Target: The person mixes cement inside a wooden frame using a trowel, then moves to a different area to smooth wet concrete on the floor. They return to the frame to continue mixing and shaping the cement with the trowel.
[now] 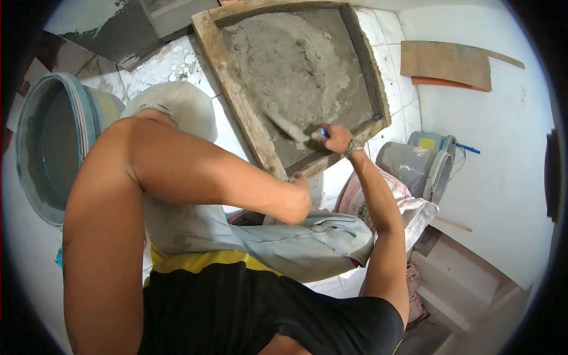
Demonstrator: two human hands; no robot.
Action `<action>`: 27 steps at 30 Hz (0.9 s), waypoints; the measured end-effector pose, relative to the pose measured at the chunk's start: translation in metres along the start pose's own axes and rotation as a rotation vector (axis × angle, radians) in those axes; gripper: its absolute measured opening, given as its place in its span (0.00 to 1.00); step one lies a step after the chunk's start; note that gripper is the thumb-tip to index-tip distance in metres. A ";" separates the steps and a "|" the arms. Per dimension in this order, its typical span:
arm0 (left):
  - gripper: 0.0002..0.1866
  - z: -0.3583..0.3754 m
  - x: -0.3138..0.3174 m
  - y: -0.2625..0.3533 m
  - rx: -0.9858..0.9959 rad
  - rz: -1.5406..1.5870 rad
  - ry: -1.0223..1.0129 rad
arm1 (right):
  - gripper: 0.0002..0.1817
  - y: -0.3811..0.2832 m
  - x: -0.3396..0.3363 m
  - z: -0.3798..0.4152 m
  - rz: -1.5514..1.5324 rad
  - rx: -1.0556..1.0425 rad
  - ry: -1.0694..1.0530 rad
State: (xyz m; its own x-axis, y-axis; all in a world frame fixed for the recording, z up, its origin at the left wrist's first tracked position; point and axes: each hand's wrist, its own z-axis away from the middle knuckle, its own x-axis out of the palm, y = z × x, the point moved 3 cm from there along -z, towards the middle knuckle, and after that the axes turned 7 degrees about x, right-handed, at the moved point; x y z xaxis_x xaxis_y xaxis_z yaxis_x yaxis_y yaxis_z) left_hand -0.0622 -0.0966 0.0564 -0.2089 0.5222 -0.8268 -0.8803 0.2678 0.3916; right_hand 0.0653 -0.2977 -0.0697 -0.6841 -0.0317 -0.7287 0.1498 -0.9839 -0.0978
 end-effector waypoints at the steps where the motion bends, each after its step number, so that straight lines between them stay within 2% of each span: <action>1: 0.17 0.002 -0.002 -0.002 0.005 -0.031 -0.030 | 0.33 -0.001 -0.007 -0.001 -0.009 0.001 -0.007; 3: 0.17 0.006 -0.005 -0.003 0.014 -0.015 -0.047 | 0.29 0.014 -0.025 0.000 0.016 0.030 0.042; 5: 0.17 0.004 -0.003 -0.003 0.025 -0.010 -0.062 | 0.25 0.029 -0.035 0.001 0.029 -0.072 -0.019; 7: 0.16 -0.006 0.008 -0.004 -0.014 0.064 -0.012 | 0.21 0.054 -0.027 -0.009 0.047 -0.083 -0.069; 9: 0.16 -0.014 0.017 -0.005 0.015 0.039 -0.039 | 0.23 0.055 -0.026 -0.013 0.386 -0.199 -0.218; 10: 0.16 -0.018 0.021 -0.007 0.029 0.020 -0.063 | 0.23 0.058 -0.022 -0.023 0.513 -0.123 -0.324; 11: 0.16 -0.019 0.019 -0.008 0.029 0.022 -0.064 | 0.23 0.050 -0.025 -0.030 0.512 -0.124 -0.324; 13: 0.16 -0.018 0.014 -0.011 0.013 0.058 -0.053 | 0.24 0.034 -0.029 -0.041 0.429 -0.061 -0.556; 14: 0.16 -0.019 0.015 -0.012 0.014 0.067 -0.058 | 0.24 0.033 -0.026 -0.052 0.440 -0.061 -0.584; 20: 0.17 -0.006 0.011 -0.016 0.014 0.024 -0.081 | 0.24 0.056 -0.028 -0.095 0.659 -0.174 -0.406; 23: 0.18 0.004 0.004 -0.017 0.034 0.055 -0.053 | 0.25 0.077 -0.048 -0.096 0.737 -0.171 -0.255; 25: 0.18 0.002 0.007 -0.019 0.003 0.094 -0.113 | 0.25 0.083 -0.058 -0.087 0.759 -0.168 -0.223; 27: 0.19 0.001 0.004 -0.018 0.030 0.072 -0.129 | 0.24 0.092 -0.077 -0.087 0.512 -0.025 -0.030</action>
State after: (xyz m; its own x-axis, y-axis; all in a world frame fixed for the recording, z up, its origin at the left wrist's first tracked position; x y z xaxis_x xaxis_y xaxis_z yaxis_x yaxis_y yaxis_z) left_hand -0.0472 -0.0986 0.0462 -0.2125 0.6404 -0.7380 -0.8515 0.2492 0.4614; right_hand 0.1940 -0.3709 -0.0816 -0.5389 -0.5141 -0.6673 0.4878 -0.8363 0.2503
